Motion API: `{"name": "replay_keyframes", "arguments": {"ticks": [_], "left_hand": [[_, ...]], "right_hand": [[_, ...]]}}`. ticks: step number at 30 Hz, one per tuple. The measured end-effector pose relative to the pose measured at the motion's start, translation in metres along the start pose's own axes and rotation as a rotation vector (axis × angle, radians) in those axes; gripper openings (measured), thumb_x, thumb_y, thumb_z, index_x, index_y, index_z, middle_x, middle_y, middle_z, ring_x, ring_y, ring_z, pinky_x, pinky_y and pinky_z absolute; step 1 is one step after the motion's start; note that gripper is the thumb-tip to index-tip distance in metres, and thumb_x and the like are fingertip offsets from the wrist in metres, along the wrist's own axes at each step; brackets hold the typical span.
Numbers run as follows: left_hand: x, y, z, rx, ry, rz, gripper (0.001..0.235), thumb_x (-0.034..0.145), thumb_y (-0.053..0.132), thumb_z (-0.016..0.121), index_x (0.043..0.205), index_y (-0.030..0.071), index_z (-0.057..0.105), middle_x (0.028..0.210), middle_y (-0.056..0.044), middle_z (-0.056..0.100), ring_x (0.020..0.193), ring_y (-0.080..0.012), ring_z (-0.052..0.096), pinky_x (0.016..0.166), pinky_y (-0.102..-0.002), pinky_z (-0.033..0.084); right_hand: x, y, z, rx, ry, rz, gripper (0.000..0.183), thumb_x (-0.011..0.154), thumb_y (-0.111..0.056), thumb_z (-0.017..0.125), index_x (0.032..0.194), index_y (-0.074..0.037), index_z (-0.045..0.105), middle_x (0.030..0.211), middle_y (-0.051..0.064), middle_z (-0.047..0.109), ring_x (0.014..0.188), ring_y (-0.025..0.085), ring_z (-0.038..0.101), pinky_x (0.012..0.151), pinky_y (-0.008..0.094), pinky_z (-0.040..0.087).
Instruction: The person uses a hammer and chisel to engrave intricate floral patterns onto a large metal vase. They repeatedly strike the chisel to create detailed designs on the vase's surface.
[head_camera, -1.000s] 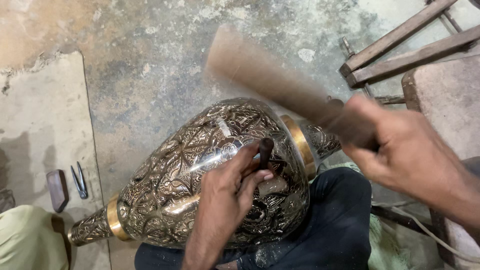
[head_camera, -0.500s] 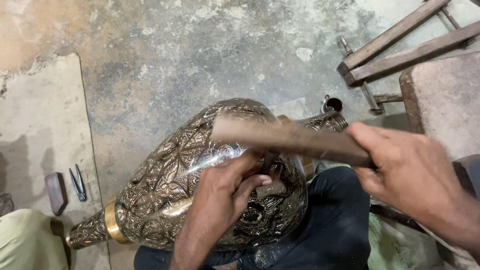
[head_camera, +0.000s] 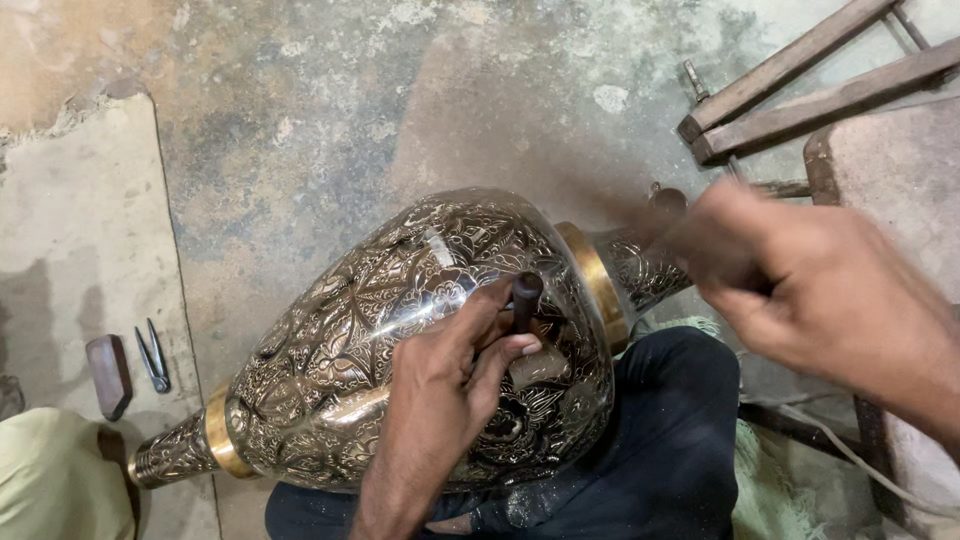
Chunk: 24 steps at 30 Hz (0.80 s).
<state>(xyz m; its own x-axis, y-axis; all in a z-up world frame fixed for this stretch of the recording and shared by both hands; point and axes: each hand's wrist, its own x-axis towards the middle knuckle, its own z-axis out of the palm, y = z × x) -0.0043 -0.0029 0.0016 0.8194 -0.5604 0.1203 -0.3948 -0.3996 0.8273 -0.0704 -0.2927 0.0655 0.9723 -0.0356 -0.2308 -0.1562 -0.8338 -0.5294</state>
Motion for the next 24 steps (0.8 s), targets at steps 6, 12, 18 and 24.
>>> {"name": "replay_keyframes", "arguments": {"ticks": [6, 12, 18, 24], "left_hand": [[0.002, -0.003, -0.001, -0.011, -0.05, 0.029, 0.035, 0.097, 0.002, 0.067, 0.132, 0.007, 0.064, 0.106, -0.018, 0.079, 0.085, -0.0194, 0.082, 0.056, -0.027, 0.072], [0.007, -0.001, -0.004, 0.104, -0.2, -0.142, 0.04, 0.091, 0.017, 0.077, 0.129, 0.011, 0.066, 0.096, -0.013, 0.081, 0.065, -0.0184, 0.08, 0.049, -0.036, 0.067], [0.01, -0.001, -0.008, 0.03, -0.199, 0.023, 0.036, 0.094, 0.006, 0.068, 0.13, 0.01, 0.067, 0.104, -0.013, 0.08, 0.082, -0.0193, 0.082, 0.056, -0.031, 0.072], [0.011, -0.003, -0.01, 0.056, -0.191, 0.091, 0.037, 0.092, 0.003, 0.07, 0.129, 0.009, 0.069, 0.101, -0.012, 0.081, 0.077, -0.0199, 0.081, 0.057, -0.031, 0.069]], "right_hand": [[-0.003, -0.003, 0.004, -0.15, -0.025, 0.241, 0.021, 0.092, -0.015, 0.068, 0.112, -0.021, 0.063, 0.081, -0.001, 0.064, 0.054, 0.016, 0.054, 0.048, 0.031, 0.051], [-0.009, 0.0, 0.019, 0.128, 0.051, 0.266, 0.016, 0.093, -0.016, 0.065, 0.109, -0.017, 0.062, 0.073, 0.002, 0.057, 0.053, 0.015, 0.052, 0.042, 0.031, 0.05], [-0.018, 0.001, 0.026, 0.194, 0.22, 0.083, 0.016, 0.091, -0.015, 0.068, 0.106, -0.014, 0.063, 0.073, -0.003, 0.059, 0.051, 0.013, 0.054, 0.044, 0.032, 0.045], [-0.023, -0.003, 0.028, -0.04, 0.141, 0.218, 0.023, 0.084, -0.015, 0.074, 0.105, -0.015, 0.064, 0.076, 0.003, 0.058, 0.059, 0.018, 0.056, 0.05, 0.036, 0.049]]}}
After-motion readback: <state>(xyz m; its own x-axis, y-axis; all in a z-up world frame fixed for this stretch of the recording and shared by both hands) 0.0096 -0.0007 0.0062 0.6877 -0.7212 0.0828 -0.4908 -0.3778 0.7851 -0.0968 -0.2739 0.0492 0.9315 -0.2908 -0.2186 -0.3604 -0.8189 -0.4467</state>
